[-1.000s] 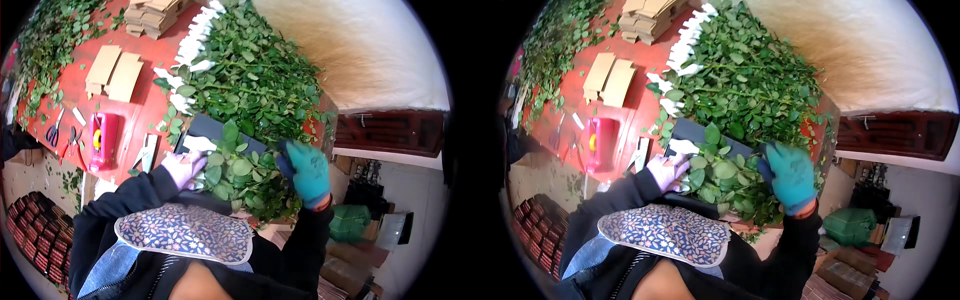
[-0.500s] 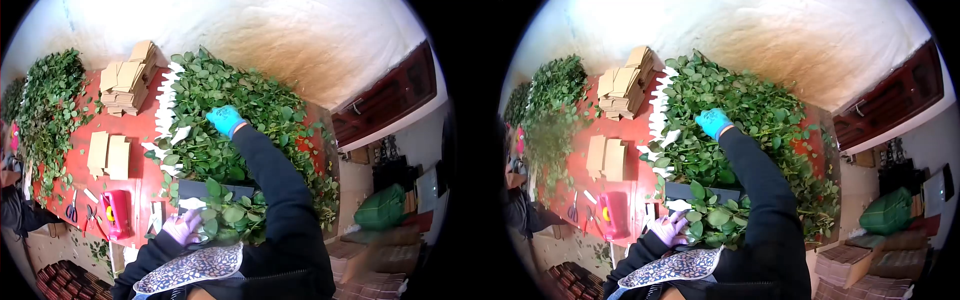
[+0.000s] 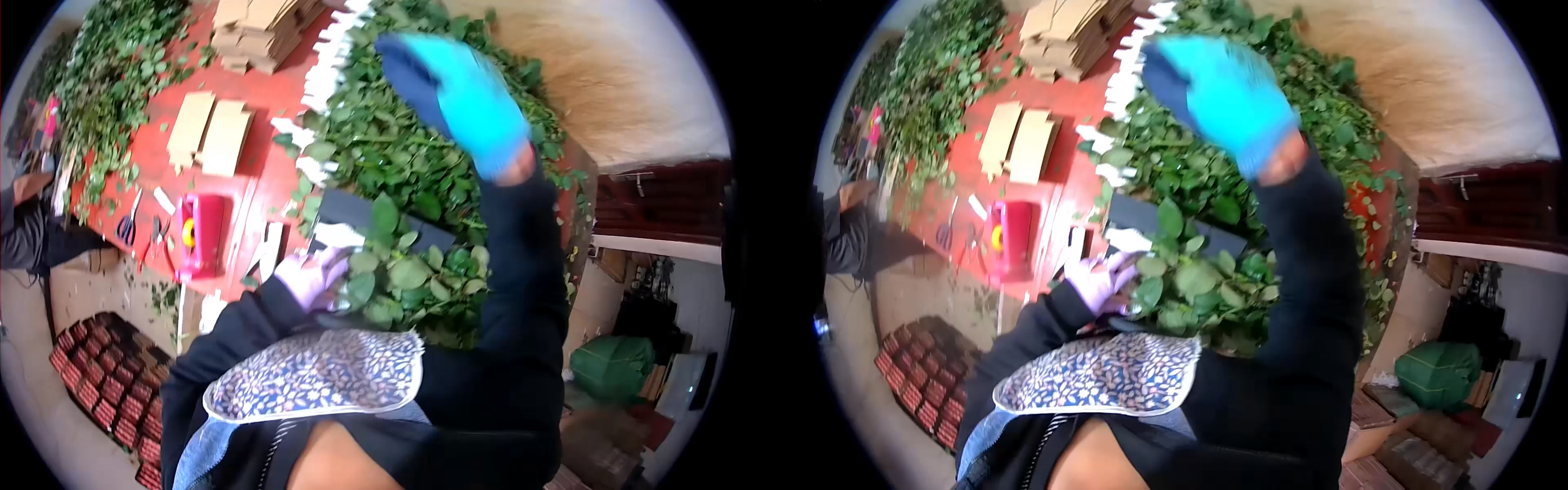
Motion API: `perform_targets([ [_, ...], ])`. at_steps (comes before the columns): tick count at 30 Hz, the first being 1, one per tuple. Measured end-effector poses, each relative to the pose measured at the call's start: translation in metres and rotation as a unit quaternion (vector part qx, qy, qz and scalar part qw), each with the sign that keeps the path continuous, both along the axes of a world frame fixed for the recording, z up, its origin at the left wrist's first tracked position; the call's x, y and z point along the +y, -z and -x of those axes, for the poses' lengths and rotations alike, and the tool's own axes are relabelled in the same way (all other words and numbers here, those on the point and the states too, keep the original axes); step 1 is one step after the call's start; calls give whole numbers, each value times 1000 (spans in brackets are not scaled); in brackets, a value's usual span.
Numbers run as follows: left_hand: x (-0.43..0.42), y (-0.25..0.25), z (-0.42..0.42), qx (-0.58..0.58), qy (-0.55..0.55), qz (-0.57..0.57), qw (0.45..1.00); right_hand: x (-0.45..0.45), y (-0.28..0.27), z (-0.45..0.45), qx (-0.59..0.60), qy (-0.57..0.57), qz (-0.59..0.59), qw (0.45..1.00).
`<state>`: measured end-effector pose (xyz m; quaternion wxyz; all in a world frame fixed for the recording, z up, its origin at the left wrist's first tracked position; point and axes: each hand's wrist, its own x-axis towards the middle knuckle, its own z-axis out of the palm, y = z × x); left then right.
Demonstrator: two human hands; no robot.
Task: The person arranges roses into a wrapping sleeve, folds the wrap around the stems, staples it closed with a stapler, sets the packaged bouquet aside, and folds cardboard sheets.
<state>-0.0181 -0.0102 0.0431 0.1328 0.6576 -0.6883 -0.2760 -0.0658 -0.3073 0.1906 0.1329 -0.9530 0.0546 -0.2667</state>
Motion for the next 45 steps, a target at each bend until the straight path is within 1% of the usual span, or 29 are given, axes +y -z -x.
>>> perform_targets([
  [1,2,1,0,8,2,17,1000,25,9,20,-38,-36,90,995],
  [2,5,4,0,14,5,16,1000,58,4,42,88,-31,75,993],
  [3,5,7,-2,15,10,22,1000,87,-4,63,209,-23,66,975],
  [5,4,8,0,26,15,13,999,129,27,97,226,-5,42,973],
  [7,2,4,-3,61,18,14,998,150,60,112,228,50,20,972],
  [8,3,4,-5,44,34,6,998,155,85,119,208,82,24,974],
  [9,2,5,-6,44,46,10,998,159,97,120,208,94,26,973],
  [11,4,5,-3,33,28,-9,999,168,112,121,284,171,20,943],
  [12,5,6,-4,30,40,16,999,170,117,120,277,184,36,942],
  [13,5,6,-4,30,48,15,998,172,120,120,277,192,34,941],
  [15,3,6,-6,17,56,13,998,177,125,119,328,211,60,919],
  [16,5,8,-4,3,53,27,998,179,126,118,293,212,85,928],
  [17,6,9,-4,-3,66,28,997,182,126,119,288,225,81,927],
  [19,6,10,-5,4,60,44,997,190,124,119,320,218,91,917],
  [21,6,13,-4,-15,75,46,996,189,132,119,295,231,65,925],
  [23,5,14,-2,-29,65,38,997,186,135,120,316,215,-35,923],
  [24,5,12,-1,-38,62,21,997,183,147,125,281,211,-6,936],
  [25,6,13,-1,-42,71,17,996,181,151,124,277,218,-8,936],
  [27,7,17,-1,-48,63,30,996,175,154,124,299,230,-24,926],
  [31,8,14,0,-86,72,26,993,164,156,132,275,221,-32,935],
  [33,9,23,-2,-51,61,30,996,164,145,135,332,252,-41,908],
  [35,7,17,-2,-62,65,4,996,161,154,137,317,245,-53,914],
  [36,5,14,-2,-67,62,-14,996,159,156,139,309,224,-68,922],
  [37,5,17,-3,-72,65,-13,995,157,155,140,301,201,-80,929],
  [39,7,26,-9,-50,76,28,995,156,152,143,293,210,-88,928],
  [41,5,21,-6,-55,75,26,995,160,144,148,293,213,-95,927],
  [43,3,18,-3,-78,63,-40,994,161,127,157,207,202,-74,954],
  [44,3,19,-4,-77,58,-41,994,162,106,157,268,193,-86,940],
  [45,4,22,-6,-62,71,-2,996,163,106,158,269,188,-85,941],
])
